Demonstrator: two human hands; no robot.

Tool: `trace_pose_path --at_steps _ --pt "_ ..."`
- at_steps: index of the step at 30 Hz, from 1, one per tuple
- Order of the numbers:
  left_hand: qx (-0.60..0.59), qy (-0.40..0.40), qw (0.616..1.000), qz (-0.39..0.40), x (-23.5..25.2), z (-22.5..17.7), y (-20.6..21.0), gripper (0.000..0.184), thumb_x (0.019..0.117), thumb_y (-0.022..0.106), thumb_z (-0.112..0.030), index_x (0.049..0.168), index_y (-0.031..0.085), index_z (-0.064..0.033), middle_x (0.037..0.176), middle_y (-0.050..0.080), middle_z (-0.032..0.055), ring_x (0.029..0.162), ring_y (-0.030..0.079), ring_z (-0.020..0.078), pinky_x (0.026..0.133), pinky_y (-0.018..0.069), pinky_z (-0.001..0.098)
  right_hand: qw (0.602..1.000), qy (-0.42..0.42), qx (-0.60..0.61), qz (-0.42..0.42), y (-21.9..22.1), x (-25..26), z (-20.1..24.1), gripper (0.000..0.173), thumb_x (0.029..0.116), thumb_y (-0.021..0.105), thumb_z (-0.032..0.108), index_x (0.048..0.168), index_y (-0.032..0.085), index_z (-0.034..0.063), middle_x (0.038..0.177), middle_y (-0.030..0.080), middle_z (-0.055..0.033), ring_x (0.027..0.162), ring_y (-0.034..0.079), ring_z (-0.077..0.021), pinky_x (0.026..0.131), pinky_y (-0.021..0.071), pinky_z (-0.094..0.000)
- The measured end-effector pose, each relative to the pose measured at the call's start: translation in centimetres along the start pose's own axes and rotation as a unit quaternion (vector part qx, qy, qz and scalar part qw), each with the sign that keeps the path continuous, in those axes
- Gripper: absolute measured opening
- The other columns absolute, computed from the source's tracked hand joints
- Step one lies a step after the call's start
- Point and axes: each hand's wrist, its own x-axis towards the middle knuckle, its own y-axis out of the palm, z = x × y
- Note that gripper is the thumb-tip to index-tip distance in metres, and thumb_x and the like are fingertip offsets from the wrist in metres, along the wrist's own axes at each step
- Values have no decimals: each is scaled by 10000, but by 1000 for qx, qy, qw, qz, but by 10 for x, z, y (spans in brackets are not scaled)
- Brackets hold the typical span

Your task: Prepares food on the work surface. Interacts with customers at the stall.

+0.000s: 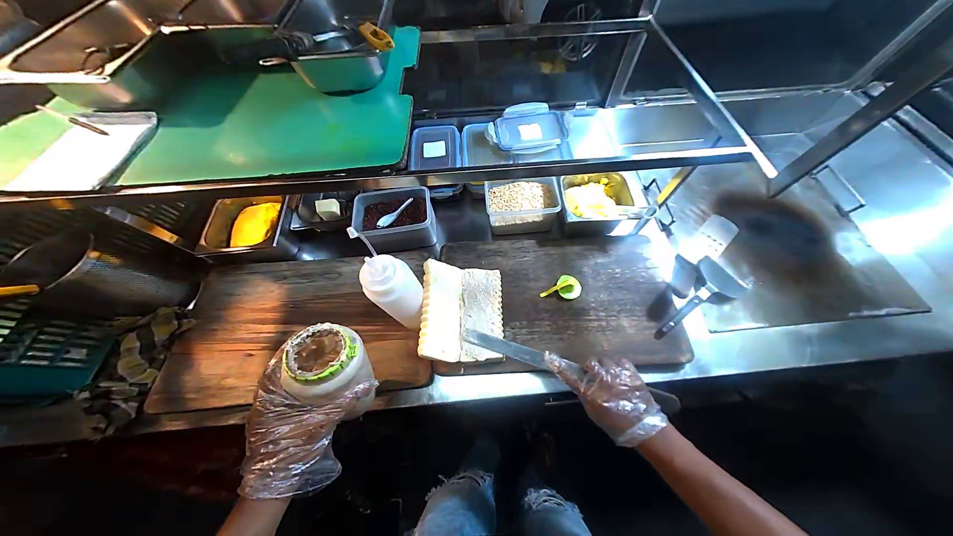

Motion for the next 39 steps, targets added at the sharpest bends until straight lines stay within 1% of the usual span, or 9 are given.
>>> trace_pose_path --at_steps 3,7,11,14,24,30,35,37,39 --pt "11 0 1000 -1 1 2 -6 1202 501 978 -347 1448 394 107 1369 589 192 1250 585 139 1086 457 262 999 45 -3 -19 11 6 -16 594 954 645 196 1459 534 489 995 724 -163 832 708 -370 670 562 -551" --pt "11 -6 1000 -8 2 9 -10 1187 481 988 -306 1421 411 134 1340 602 217 1229 603 158 1074 476 273 1000 -10 11 11 9 31 -15 610 935 663 177 1443 545 494 1049 724 -160 898 705 -386 712 565 -574" --pt "-50 2 999 -2 5 6 -9 1225 462 997 -264 1442 381 135 1383 581 200 1268 583 155 1097 464 265 995 56 7 86 -5 75 -36 675 983 631 188 1533 409 511 1206 690 -190 1030 685 -410 831 549 -613" --pt "-57 3 998 -6 7 11 -11 1223 465 1000 -247 1438 374 149 1389 570 215 1269 581 159 1094 465 265 999 -9 -17 29 -1 82 -42 652 958 656 201 1510 461 489 1095 706 -163 939 698 -374 741 565 -571" --pt "-122 -4 992 -2 24 25 -3 1225 466 1007 -170 1447 339 134 1381 574 175 1253 591 158 1090 489 293 998 -3 -27 54 0 123 -54 575 995 617 218 1495 490 471 1120 707 -187 942 694 -418 766 558 -607" --pt "-108 29 993 -19 42 35 11 1205 496 1016 -225 1443 361 130 1378 585 172 1264 591 161 1111 479 310 998 -18 -27 63 -7 131 -59 553 1010 591 217 1490 498 474 1156 704 -182 953 697 -410 781 559 -590" --pt "-94 35 994 -35 51 52 21 1189 531 1015 -284 1444 376 131 1385 581 193 1271 589 183 1108 480 331 995 -94 -24 2 -7 108 -66 549 939 688 214 1432 583 432 1019 708 -163 880 689 -381 706 557 -560" --pt "-89 36 995 -26 51 57 21 1168 567 1003 -312 1455 374 114 1392 577 182 1276 584 178 1114 476 335 991 -119 -52 34 -7 113 -72 603 941 675 193 1460 537 466 987 702 -138 827 684 -356 662 550 -534" --pt "-89 33 995 -23 54 55 22 1154 588 996 -311 1461 369 109 1396 576 173 1281 579 169 1121 467 331 992 -96 -57 65 -7 130 -82 594 958 660 184 1476 522 440 1034 712 -184 872 694 -405 712 553 -594"
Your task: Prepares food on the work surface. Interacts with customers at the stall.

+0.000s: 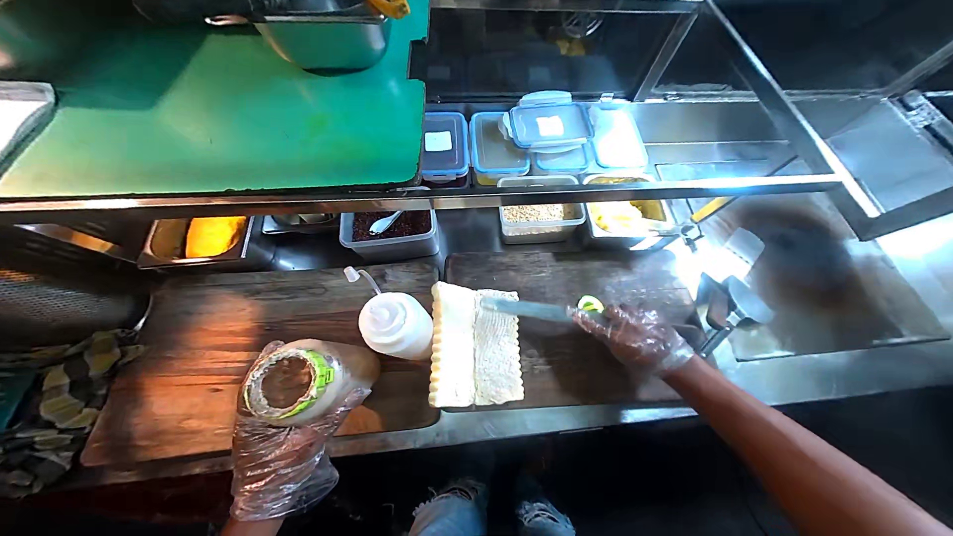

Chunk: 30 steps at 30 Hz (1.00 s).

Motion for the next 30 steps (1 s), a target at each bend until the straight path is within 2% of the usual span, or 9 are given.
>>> trace_pose_path --at_steps 6,8,10,12,16,21,25,28,30 --pt "112 -44 993 -15 1 6 -11 1143 632 952 -393 1435 356 161 1330 592 238 1217 605 135 1073 476 265 1000 -17 17 -20 -5 12 2 565 969 633 210 1471 528 447 1035 705 -180 856 688 -406 687 544 -579" --pt "135 -43 990 -11 -3 9 -12 1123 657 935 -430 1422 375 172 1319 598 262 1219 611 161 1079 475 281 999 28 28 33 -6 13 1 532 1016 589 225 1492 502 447 1131 693 -197 971 683 -421 787 543 -597" --pt "157 -46 987 -2 -6 7 -12 1094 682 906 -467 1410 395 171 1297 614 260 1201 622 157 1064 483 286 998 50 47 15 -7 15 2 479 1030 567 255 1479 539 417 1149 693 -211 993 688 -427 801 546 -608" --pt "111 -73 991 2 -13 11 -12 1074 684 922 -411 1431 371 129 1297 621 205 1181 637 138 1026 530 279 997 51 49 -17 -2 10 8 459 1029 558 265 1463 557 414 1119 696 -205 947 696 -418 752 555 -598" --pt "-46 -141 988 -45 -45 11 -1 1026 796 859 -268 1553 227 17 1498 493 173 1345 547 222 1089 512 348 993 92 53 -48 4 -16 15 466 1020 576 241 1461 564 390 1103 702 -217 910 702 -428 724 555 -608" --pt "-95 -264 953 -114 -103 -6 26 639 958 628 -179 1513 355 -15 1411 552 155 1160 636 196 914 579 383 991 115 47 -58 11 -45 29 470 1033 563 276 1474 535 438 1060 706 -199 877 703 -404 705 558 -586" --pt "-111 -268 955 -62 -134 -25 54 560 952 615 -135 1461 438 20 1358 596 152 1141 656 190 916 590 366 961 220 156 56 -28 -37 77 559 1043 527 275 1542 402 494 1168 688 -194 893 713 -387 708 581 -607" --pt "-118 -263 957 -44 -144 -42 66 532 932 620 -144 1424 500 20 1344 628 157 1149 666 218 904 597 382 951 210 210 90 -56 -77 125 474 1053 523 352 1516 478 438 1039 711 -138 840 702 -341 693 580 -565" --pt "-137 -258 955 -46 -147 -52 69 476 949 608 -124 1391 528 34 1314 646 167 1125 676 238 891 599 389 953 206 196 106 -68 -125 147 447 1060 475 395 1500 483 473 1005 724 -119 832 715 -325 693 589 -541"
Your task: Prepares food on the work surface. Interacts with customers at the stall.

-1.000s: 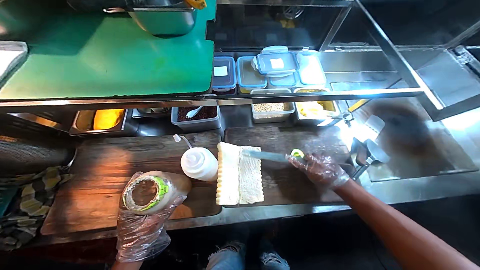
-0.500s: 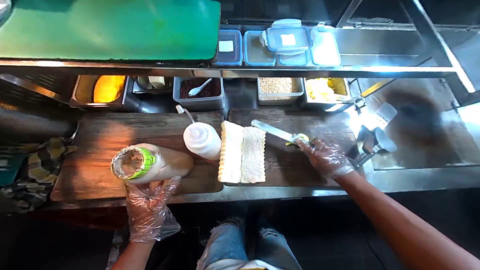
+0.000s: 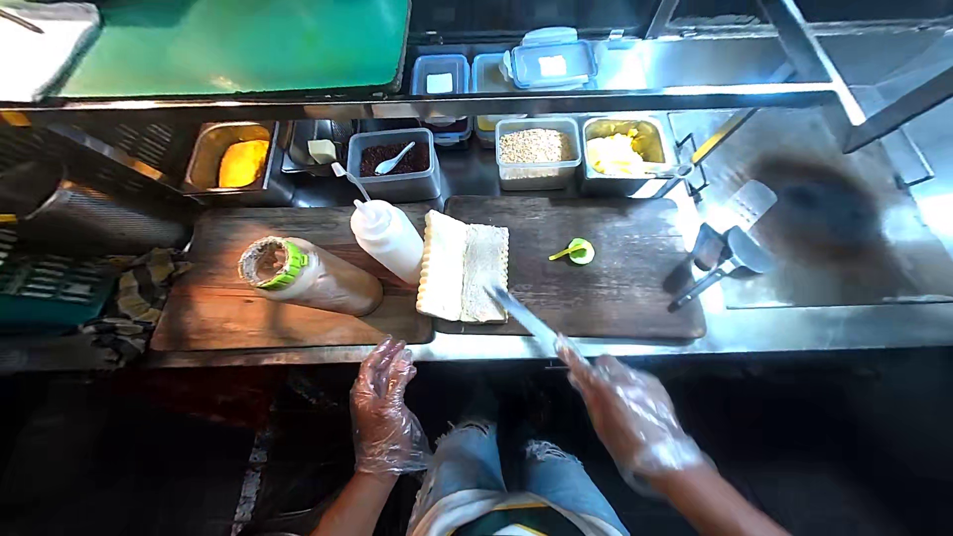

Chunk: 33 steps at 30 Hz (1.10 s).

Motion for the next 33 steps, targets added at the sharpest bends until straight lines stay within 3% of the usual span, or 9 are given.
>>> trace_pose_path --at_steps 2,7,12,16,20,24,25,28,33 --pt "-17 -12 1000 -11 -8 -2 2 429 978 582 -120 1376 543 34 1286 664 168 1089 695 244 869 607 385 999 -3 -12 -32 3 -27 -3 434 1048 484 391 1468 519 493 943 715 -129 773 713 -322 638 581 -525" --pt "-62 -87 994 -30 -29 -9 13 327 1052 534 -130 1343 576 13 1169 699 181 972 718 273 791 615 404 999 -14 14 -49 38 -14 -13 459 1061 460 398 1507 458 505 985 716 -129 832 713 -317 705 582 -517" --pt "-61 -91 994 18 -32 -21 6 351 1070 504 -175 1372 571 -8 1205 700 181 1025 720 290 831 617 426 987 -15 13 -160 62 -50 -7 447 1027 538 325 1449 555 469 921 727 -151 747 712 -346 615 575 -537" --pt "-98 -157 982 27 -9 -27 16 344 1091 474 -266 1345 582 -60 1184 700 159 1017 711 293 830 597 450 990 3 22 -138 77 -46 24 518 1004 562 265 1466 514 496 998 733 -159 813 720 -365 666 574 -555" --pt "-97 -147 982 75 20 -32 13 358 1092 469 -292 1348 583 -69 1212 695 150 1066 695 291 869 584 457 976 53 40 -210 81 -70 36 412 1021 552 349 1417 605 448 888 722 -129 697 706 -299 573 573 -488" --pt "-106 -181 972 108 44 -22 8 389 1094 466 -295 1404 547 -75 1226 685 162 1079 695 299 895 582 469 985 155 46 -67 60 -52 71 434 1057 465 425 1485 501 496 1027 729 -148 843 727 -326 719 593 -515" --pt "-110 -187 969 118 48 -22 5 387 1094 466 -284 1405 548 -68 1223 685 170 1075 697 303 891 586 466 983 166 47 -56 61 -58 83 437 1052 480 422 1484 510 482 1023 729 -161 824 726 -340 699 594 -524" --pt "-112 -200 961 153 60 -21 2 388 1097 458 -264 1413 539 -54 1254 683 183 1076 708 313 886 601 455 974 179 54 -124 68 -79 117 413 1020 549 386 1427 611 413 897 724 -140 685 711 -303 576 589 -488" --pt "-135 -223 936 237 74 -17 10 455 1091 467 -334 1490 479 -116 1391 616 153 1212 646 318 970 563 501 965 228 56 -114 85 -72 166 435 1011 579 355 1443 599 392 913 730 -161 680 714 -319 573 590 -503"
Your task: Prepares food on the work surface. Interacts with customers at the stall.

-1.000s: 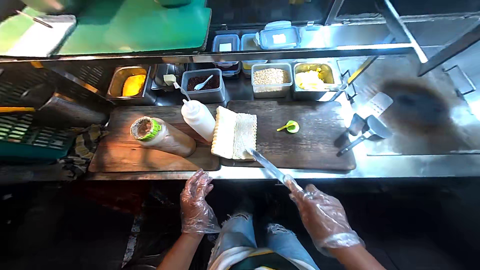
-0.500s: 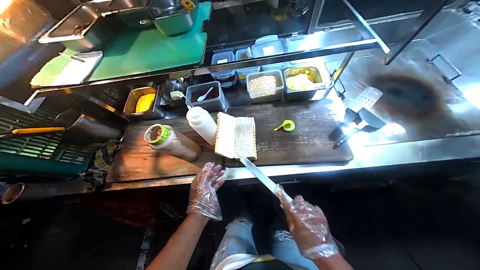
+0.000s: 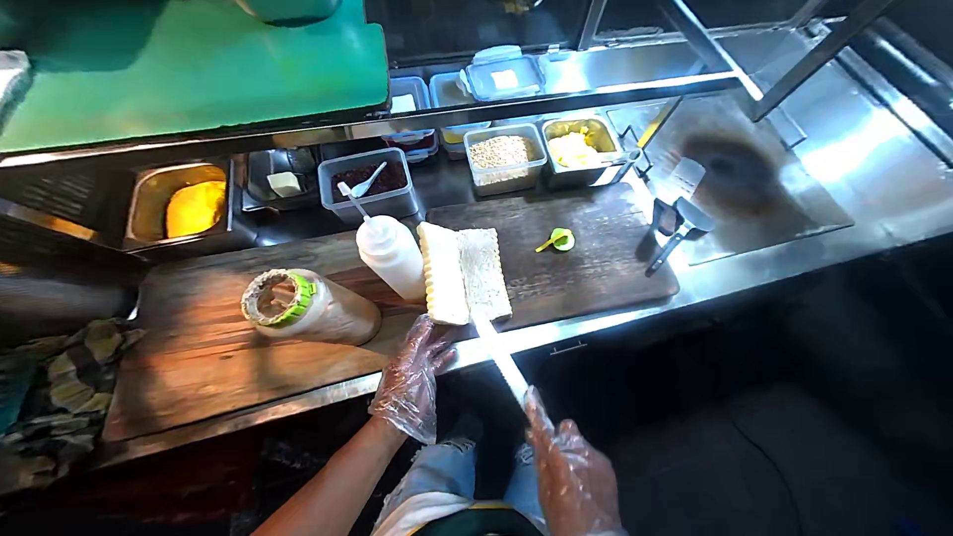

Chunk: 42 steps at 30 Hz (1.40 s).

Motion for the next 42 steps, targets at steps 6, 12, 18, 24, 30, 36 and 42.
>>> trace_pose_path --at_steps 6,12,18,24,30,36,42 --pt "-21 -27 998 50 19 -10 7 483 1070 515 -350 1494 468 -125 1433 572 136 1273 597 313 1012 542 524 996 48 -7 -74 23 -26 1 423 1009 571 344 1428 622 378 855 719 -139 618 690 -294 527 567 -476" --pt "-58 -87 994 19 26 -18 17 371 1066 495 -215 1390 497 -34 1314 617 212 1157 655 348 945 577 512 919 23 392 -32 -4 -6 25 414 1061 515 220 1448 590 91 961 749 -49 728 706 -134 667 632 -353" --pt "-19 -88 995 36 20 -32 30 290 1093 377 -268 1191 572 -78 999 698 105 886 700 206 773 596 376 579 204 723 318 -15 92 77 241 1094 423 213 1252 527 64 666 552 -58 458 547 -138 404 488 -272" --pt "-43 -96 993 46 27 -31 26 312 1097 364 -259 1255 539 -54 1081 689 150 950 707 249 822 603 416 594 210 695 347 -41 43 45 321 1069 473 248 1338 577 106 679 561 -59 461 541 -135 407 489 -274" --pt "-59 -93 993 53 7 -25 20 409 1100 418 -318 1405 497 -57 1280 635 178 1140 657 307 933 571 491 958 56 161 229 -26 79 86 598 1067 399 213 1632 273 363 1346 671 -82 1199 667 -263 1016 539 -484" --pt "-24 -62 997 48 18 -23 21 356 1107 405 -257 1369 503 -36 1176 669 171 1038 691 279 896 593 462 953 19 70 294 -19 57 112 768 997 464 124 1657 145 354 1249 684 -162 1018 718 -353 811 590 -533" --pt "-1 -48 998 35 19 -23 23 339 1109 408 -223 1363 506 -20 1163 668 168 1030 695 267 896 600 444 931 6 56 361 -37 48 104 816 995 482 114 1663 75 347 1272 677 -161 1041 711 -374 821 582 -574"
